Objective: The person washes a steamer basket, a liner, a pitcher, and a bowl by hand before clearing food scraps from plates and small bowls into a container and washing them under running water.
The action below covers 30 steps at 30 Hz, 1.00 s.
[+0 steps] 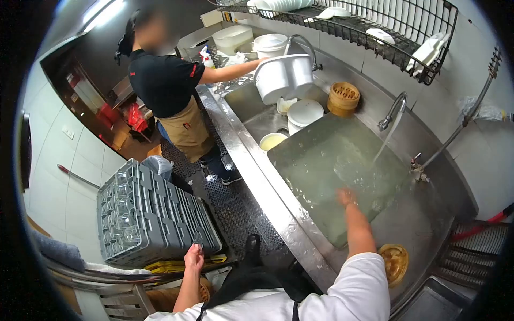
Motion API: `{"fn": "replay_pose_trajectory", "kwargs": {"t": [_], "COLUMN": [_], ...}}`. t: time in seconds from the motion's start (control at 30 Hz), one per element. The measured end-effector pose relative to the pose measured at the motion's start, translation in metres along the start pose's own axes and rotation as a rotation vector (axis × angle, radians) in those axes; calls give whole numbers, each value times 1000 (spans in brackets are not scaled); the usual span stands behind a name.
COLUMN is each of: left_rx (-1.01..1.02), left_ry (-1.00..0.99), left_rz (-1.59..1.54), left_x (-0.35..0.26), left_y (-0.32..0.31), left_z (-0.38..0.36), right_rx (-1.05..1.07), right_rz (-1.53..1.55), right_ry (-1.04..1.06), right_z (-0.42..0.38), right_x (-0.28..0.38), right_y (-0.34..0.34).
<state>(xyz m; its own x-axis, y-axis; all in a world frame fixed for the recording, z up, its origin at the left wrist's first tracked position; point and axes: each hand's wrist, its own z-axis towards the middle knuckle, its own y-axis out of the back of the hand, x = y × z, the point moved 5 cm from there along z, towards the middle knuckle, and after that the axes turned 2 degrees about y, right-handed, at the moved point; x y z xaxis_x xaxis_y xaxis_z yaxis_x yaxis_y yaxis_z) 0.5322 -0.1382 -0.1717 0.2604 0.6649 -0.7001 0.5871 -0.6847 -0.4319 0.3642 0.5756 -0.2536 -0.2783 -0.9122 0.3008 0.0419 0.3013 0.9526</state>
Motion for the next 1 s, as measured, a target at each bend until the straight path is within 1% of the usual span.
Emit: {"fn": "replay_pose_trajectory", "kwargs": {"t": [0.07,0.1,0.13,0.17,0.2,0.23,0.3,0.33,0.4,0.43,0.5,0.6,0.67,0.7,0.73,0.77,0.8,0.9,0.93,0.97,1.0], "left_rx": [-36,67,67,70,72,95,65,48,99,126,116,97,80,76,72,20,96,90,83,74,61], "left_ry": [-15,-22,-9,3,14,21,41,50,88,102,82,68,63,55,49,29,53,28,22,17,14], "left_rz": [30,62,76,87,96,87,76,68,66,63,47,51,39,14,-13,-38,-73,-25,-26,-27,-26], "left_x": [-2,-4,-5,-4,-4,-2,4,8,11,10,9,3,2,1,2,5,5,11,10,6,8], "left_y": [-9,-14,-14,-17,-19,-17,-25,-28,-39,-44,-50,-53,-46,-43,-40,-34,-37,-42,-50,-62,-67], "left_z": [4,7,9,11,13,19,22,21,21,24,26,20,16,21,25,30,32,43,44,36,34], "right_rx": [-122,-76,-34,-81,-142,-286,-466,-497,-561,-387,-29,-392,-229,-155,-193,-230,-263,-239,-309,-376,-438], "right_rz": [-198,-126,-53,34,126,234,276,209,91,178,335,422,385,364,351,334,316,486,584,681,778], "right_ry": [251,90,-69,-220,-366,-508,-601,-553,-453,-480,-507,-522,-704,-792,-730,-666,-601,-573,-578,-582,-585], "right_z": [-3,-14,-26,-29,-34,-39,-44,-38,-25,-18,-6,-34,-62,-66,-63,-62,-64,-77,-75,-73,-72], "right_x": [-33,-34,-22,-3,16,31,29,19,4,-12,-35,10,42,49,46,40,45,56,51,33,31], "right_y": [-10,10,48,65,82,84,84,65,30,9,-21,43,111,133,137,136,148,173,172,153,155]}}
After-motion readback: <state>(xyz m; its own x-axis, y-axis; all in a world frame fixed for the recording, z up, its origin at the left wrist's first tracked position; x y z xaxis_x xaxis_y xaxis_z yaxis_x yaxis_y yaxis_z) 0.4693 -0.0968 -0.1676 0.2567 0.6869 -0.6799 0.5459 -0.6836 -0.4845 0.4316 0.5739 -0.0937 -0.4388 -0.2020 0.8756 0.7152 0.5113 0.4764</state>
